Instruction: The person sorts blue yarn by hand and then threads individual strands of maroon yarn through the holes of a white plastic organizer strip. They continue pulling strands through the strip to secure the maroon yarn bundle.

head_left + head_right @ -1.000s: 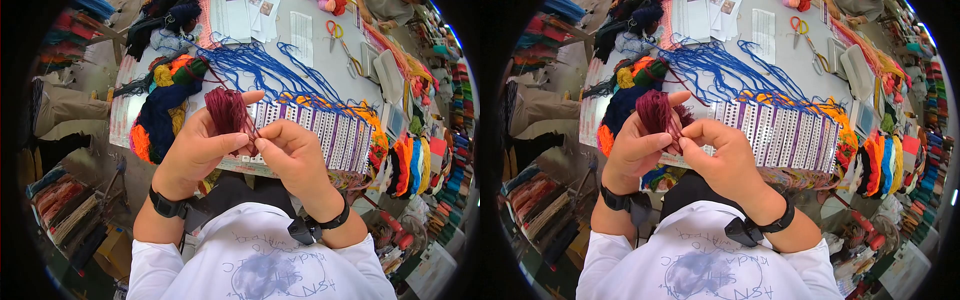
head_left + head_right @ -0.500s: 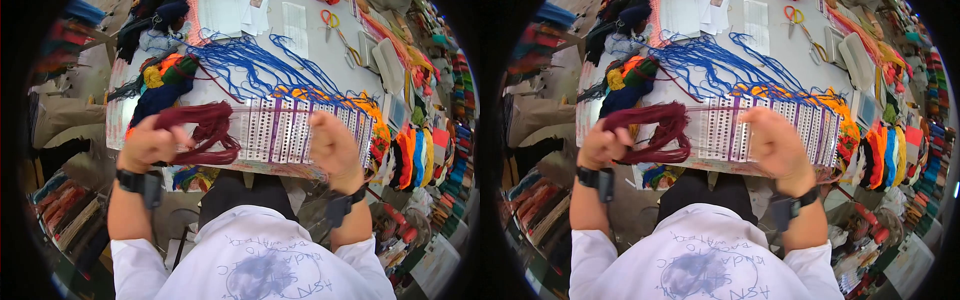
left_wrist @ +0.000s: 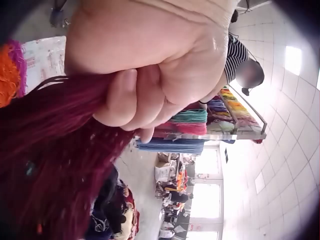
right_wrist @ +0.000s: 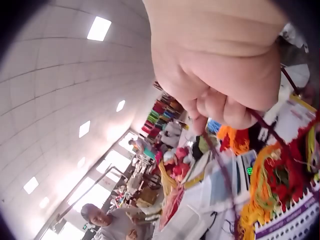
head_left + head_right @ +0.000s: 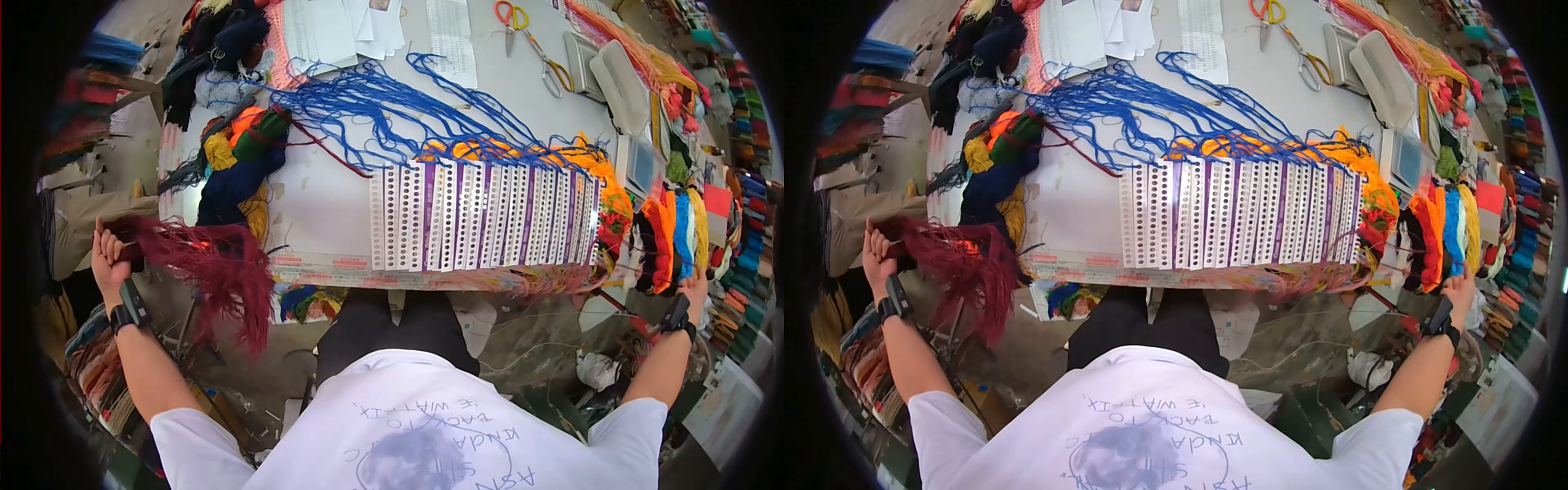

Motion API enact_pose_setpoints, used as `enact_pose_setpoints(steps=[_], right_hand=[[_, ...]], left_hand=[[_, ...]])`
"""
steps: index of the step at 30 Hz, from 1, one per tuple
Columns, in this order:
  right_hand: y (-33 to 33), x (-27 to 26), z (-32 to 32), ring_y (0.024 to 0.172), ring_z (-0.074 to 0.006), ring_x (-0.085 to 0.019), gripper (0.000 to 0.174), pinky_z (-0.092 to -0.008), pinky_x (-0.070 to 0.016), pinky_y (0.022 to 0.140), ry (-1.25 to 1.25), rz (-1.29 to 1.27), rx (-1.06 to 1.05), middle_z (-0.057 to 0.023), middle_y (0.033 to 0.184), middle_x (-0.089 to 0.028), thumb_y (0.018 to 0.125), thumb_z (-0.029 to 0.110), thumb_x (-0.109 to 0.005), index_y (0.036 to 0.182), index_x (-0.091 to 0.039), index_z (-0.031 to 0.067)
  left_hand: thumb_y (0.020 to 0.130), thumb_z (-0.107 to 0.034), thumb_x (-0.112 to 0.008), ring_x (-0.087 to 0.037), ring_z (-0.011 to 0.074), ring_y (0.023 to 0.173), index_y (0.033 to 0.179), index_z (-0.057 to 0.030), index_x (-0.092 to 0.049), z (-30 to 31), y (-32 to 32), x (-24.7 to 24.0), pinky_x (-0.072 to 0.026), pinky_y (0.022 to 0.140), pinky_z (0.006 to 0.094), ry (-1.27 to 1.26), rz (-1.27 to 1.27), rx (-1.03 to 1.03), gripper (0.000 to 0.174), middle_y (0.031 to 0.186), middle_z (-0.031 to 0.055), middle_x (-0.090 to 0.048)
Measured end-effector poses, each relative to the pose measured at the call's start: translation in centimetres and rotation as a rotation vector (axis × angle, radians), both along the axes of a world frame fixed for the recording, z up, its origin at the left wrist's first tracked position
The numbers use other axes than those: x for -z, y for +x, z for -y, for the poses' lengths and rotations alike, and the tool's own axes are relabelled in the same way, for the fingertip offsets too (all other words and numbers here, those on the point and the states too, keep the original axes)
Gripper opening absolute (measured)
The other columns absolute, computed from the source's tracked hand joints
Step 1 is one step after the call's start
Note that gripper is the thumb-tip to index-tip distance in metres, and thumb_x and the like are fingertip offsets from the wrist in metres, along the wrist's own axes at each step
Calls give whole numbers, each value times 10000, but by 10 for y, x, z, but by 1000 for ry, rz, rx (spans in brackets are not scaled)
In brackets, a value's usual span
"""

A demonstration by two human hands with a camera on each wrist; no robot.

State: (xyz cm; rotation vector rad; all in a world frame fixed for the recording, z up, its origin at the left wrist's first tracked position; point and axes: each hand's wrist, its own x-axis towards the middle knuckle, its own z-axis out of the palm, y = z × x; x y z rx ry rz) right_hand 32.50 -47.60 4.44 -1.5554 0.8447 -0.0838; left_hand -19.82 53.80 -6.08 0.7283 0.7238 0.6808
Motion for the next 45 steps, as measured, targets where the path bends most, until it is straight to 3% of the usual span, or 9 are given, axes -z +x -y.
enact_pose_setpoints(steps=[3, 4, 7, 13, 19, 21, 25, 37, 45], right_hand=[[-27, 22, -118, 474, -8, -325, 275, -159, -232, 379, -9, 127, -305, 57, 668, -373, 926, 160, -477, 1161, -545, 35], [-35, 47, -179, 507, -14, -365, 297, -138, -285, 416, 22, 21, -393, 58, 692, -399, 894, 110, -485, 1166, -553, 12], [-86, 166, -309, 645, -17, -477, 336, -177, -377, 525, -38, 19, -855, -4, 914, -625, 829, 127, -561, 1145, -614, 26], [-157, 299, -497, 638, -83, -583, 215, -232, -453, 577, -226, -105, -1120, -48, 732, -666, 806, 201, -661, 895, -703, 11], [-172, 331, -518, 680, -245, -642, 104, -340, -497, 639, -428, -82, -1053, -80, 775, -664, 735, 175, -671, 743, -691, 73], [-174, 331, -518, 666, -238, -637, 99, -340, -494, 620, -425, -76, -1042, -68, 748, -652, 729, 173, -676, 728, -676, 74], [-182, 326, -516, 676, -238, -631, 71, -328, -493, 620, -423, 60, -1040, -59, 783, -638, 745, 137, -659, 772, -678, 74], [-177, 300, -498, 762, -265, -617, 208, -361, -505, 649, -511, 284, -1238, -77, 880, -590, 747, 101, -647, 952, -631, 72], [-163, 307, -490, 835, -222, -592, 45, -365, -492, 671, -1125, 262, -1378, -22, 847, -557, 704, 118, -667, 748, -662, 113]], left_hand=[[961, -156, -457, -261, 53, 473, 1120, -33, -526, 145, 120, -24, -264, 419, 216, -167, -95, -196, 213, 713, -41, -348], [923, -204, -520, -305, 40, 499, 1071, -43, -539, 153, 115, 14, -266, 427, 199, -125, 45, 352, 219, 737, -36, -398], [873, -190, -573, -287, 4, 480, 1254, -33, -471, 263, 187, 90, -215, 393, 165, -434, -181, 498, 425, 655, -88, -349], [836, -163, -610, -593, 155, 691, 1035, -16, -657, 376, 265, 229, -457, 656, 302, 336, -597, 600, 251, 900, 80, -678], [844, -121, -530, -591, 178, 642, 860, 9, -631, 380, 289, 230, -452, 594, 337, 585, -797, 726, 165, 726, 91, -650], [848, -101, -544, -512, 128, 528, 853, -19, -637, 381, 290, 223, -386, 485, 288, -105, -669, 657, 124, 642, 34, -584], [863, -94, -579, -375, 61, 427, 885, -49, -602, 379, 288, 224, -282, 404, 227, -257, -596, 677, 55, 594, -39, -475], [846, -154, -584, -391, 48, 477, 936, -62, -610, 362, 279, 223, -304, 441, 218, 207, -681, 545, 131, 659, -45, -507], [873, -144, -497, -304, 62, 403, 894, -60, -589, 324, 249, 182, -267, 420, 207, -700, -148, 571, 127, 768, 31, -612]])
